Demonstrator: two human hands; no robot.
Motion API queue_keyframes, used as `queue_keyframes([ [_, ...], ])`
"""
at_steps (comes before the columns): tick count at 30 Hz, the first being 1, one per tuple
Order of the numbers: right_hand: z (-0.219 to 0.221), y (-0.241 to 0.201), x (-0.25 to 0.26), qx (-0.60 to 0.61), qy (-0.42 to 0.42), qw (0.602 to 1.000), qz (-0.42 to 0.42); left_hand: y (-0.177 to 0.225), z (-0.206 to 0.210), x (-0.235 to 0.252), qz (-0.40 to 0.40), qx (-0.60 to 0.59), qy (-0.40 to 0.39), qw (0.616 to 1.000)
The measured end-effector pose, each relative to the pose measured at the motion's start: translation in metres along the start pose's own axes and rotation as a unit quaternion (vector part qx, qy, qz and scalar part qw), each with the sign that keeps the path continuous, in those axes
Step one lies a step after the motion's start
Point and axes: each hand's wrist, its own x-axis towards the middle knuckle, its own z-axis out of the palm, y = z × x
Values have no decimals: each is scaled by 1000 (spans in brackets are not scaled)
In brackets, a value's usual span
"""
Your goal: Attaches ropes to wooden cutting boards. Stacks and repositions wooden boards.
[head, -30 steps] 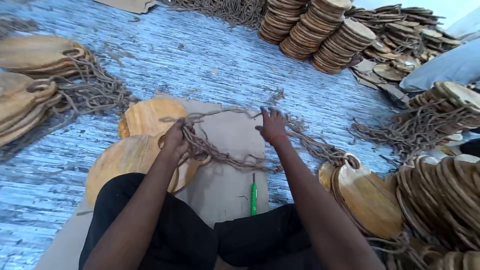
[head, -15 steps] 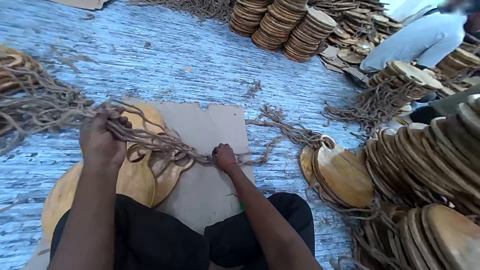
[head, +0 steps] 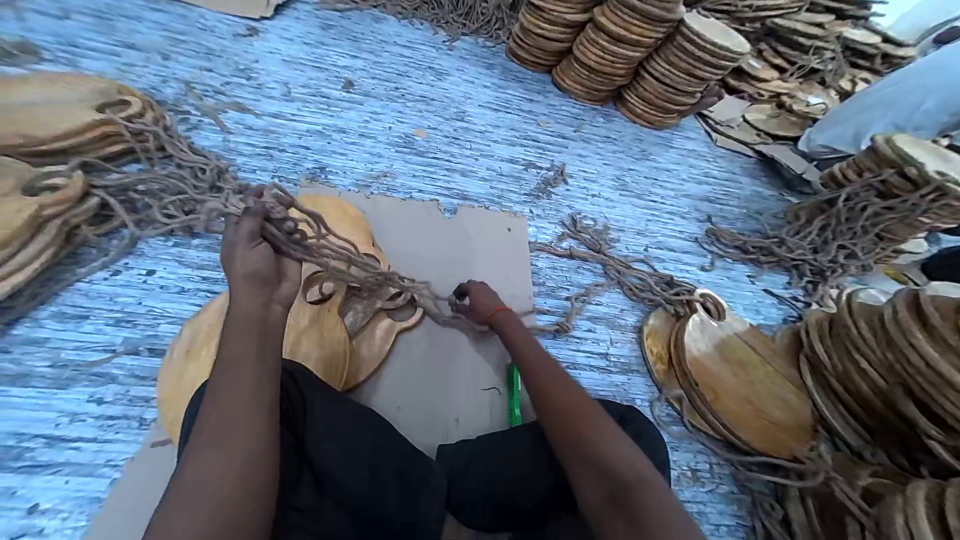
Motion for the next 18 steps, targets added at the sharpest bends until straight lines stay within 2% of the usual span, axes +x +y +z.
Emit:
queue_keyframes([
  [3,-55,-5,-2,34,14,998,-44,-1,-1,5,19,-17,9,1000],
  [7,-125,-29,-19,49,24,996,-71,-7,8,1,-2,6,-23,1000],
  [10,-163,-49,-37,33,68,990,-120,-10,12,-3,-15,24,-39,999],
  [14,-187,-95,-59,-31,117,970,-208,-13,21,-10,-30,48,-81,995],
  [18,-183,-159,-77,-91,100,948,-289,-22,26,-19,-24,51,-220,974],
])
